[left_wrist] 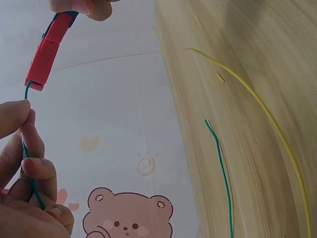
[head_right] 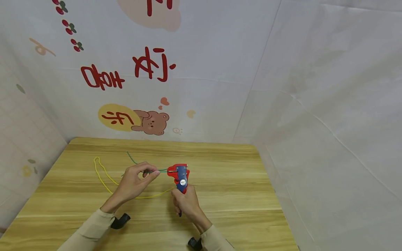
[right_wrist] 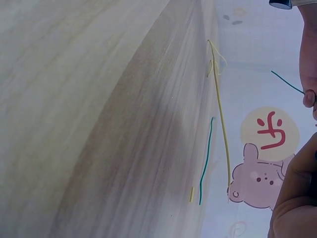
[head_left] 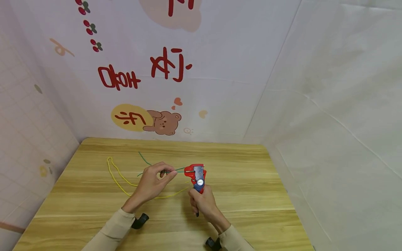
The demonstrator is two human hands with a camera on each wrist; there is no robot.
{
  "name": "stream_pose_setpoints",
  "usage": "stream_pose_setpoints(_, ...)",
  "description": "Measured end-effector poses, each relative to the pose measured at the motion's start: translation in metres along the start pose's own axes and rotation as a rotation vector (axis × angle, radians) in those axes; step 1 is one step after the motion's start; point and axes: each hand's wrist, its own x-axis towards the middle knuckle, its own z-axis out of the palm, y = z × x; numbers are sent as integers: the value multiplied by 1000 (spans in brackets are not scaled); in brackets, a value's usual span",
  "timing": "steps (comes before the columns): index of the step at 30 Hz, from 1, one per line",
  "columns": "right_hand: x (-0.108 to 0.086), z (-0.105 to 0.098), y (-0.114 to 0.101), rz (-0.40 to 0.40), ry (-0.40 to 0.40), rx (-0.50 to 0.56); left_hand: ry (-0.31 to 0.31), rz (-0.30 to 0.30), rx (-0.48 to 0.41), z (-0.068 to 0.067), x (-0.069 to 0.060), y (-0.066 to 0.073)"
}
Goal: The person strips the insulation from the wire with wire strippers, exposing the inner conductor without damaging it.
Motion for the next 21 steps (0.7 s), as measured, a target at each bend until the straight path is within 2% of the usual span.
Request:
stream_pose_setpoints(12, 1, -3, 4, 8, 3, 6, -19, -13, 12, -1, 0, -1)
stream_pose_setpoints(21, 1, -22, 4, 41, 76, 119, -10, -20, 11, -7, -3, -5)
